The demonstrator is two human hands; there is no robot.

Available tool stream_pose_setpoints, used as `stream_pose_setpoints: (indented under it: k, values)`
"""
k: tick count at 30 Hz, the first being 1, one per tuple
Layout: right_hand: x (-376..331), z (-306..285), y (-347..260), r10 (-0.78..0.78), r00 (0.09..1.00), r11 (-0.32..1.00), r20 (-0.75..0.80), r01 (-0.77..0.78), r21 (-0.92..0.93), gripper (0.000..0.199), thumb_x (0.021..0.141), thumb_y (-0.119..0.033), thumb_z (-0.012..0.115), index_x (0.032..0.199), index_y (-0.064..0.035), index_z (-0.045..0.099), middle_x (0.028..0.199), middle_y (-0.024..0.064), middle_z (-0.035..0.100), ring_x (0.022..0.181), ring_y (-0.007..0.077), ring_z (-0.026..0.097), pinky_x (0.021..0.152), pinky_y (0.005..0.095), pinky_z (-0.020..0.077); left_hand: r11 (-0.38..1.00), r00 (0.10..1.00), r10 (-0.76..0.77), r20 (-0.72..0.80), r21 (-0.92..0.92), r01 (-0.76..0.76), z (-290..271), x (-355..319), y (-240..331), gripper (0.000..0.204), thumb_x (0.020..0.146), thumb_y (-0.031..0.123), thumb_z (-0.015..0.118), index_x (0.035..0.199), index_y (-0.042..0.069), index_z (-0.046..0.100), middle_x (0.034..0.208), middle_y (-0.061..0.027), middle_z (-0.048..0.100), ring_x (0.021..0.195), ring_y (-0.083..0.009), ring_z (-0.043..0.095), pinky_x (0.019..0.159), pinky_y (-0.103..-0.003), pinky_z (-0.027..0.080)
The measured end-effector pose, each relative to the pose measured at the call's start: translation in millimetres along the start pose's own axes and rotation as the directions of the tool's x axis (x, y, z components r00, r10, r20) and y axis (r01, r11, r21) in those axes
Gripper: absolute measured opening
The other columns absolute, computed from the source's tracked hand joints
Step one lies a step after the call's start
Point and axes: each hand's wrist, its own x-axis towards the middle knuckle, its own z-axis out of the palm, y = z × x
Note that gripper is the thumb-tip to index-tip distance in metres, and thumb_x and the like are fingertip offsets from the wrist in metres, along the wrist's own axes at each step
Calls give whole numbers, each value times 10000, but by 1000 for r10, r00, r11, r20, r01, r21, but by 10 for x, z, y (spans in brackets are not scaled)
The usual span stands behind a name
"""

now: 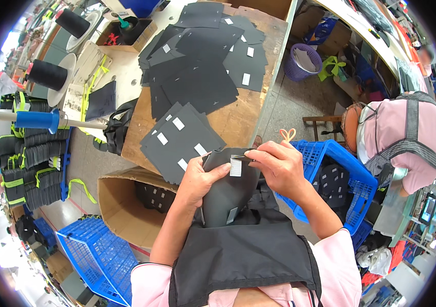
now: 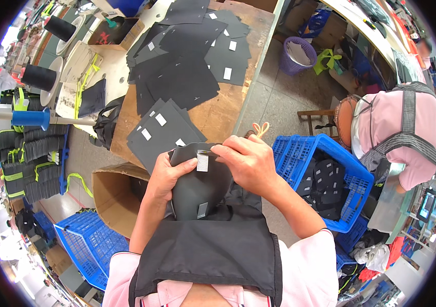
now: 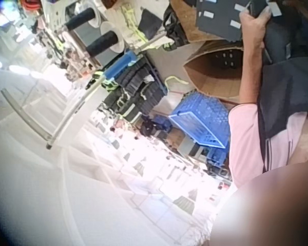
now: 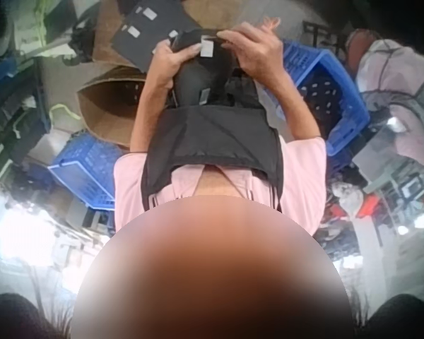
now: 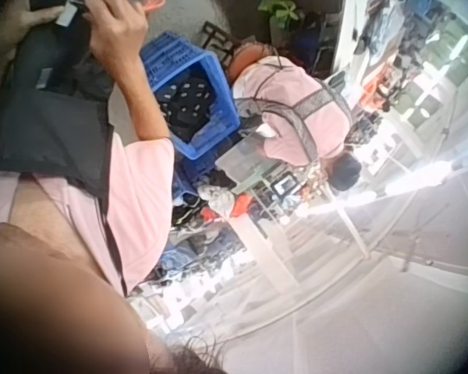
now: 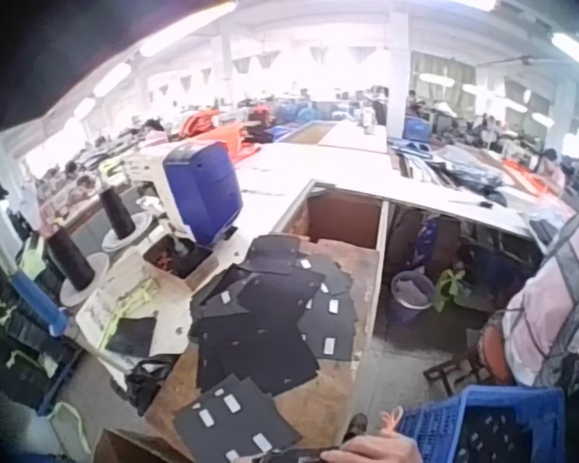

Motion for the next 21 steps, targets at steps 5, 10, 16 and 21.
stream_pose_setpoints:
  k: [5,10,16,21]
  values:
    - [-132,45,30,172,984,959,-39,-158,237,282,655,-22,739,917,-92,665,775,49,596,662,215,575,629,301,437,1000,1000,-14,-24,-13,13,17,4,-8,236,824,85,656,1017,-46,619,883,-85,661,741,-122,624,657,-262,524]
    - [-88,141,45,172,980,978,-96,-158,136,261,665,-23,731,906,-89,656,782,43,568,648,212,559,585,306,445,1000,1000,15,5,-12,-15,41,33,-8,226,817,82,661,1001,-43,621,880,-92,663,732,-133,631,657,-267,530]
    - [-224,166,15,376,919,884,-116,-318,343,229,707,9,702,921,-30,633,795,47,548,688,147,535,654,259,440,998,997,34,-72,-41,-37,-31,44,29,223,812,85,674,994,-33,622,876,-95,661,732,-148,637,656,-277,532]
    - [-572,332,-27,614,769,463,179,-534,707,215,766,-36,700,943,-21,580,718,-7,531,633,56,513,552,227,409,983,967,132,-220,-94,-155,-80,72,13,237,813,84,681,1009,-30,613,907,-94,655,761,-162,635,676,-298,535]
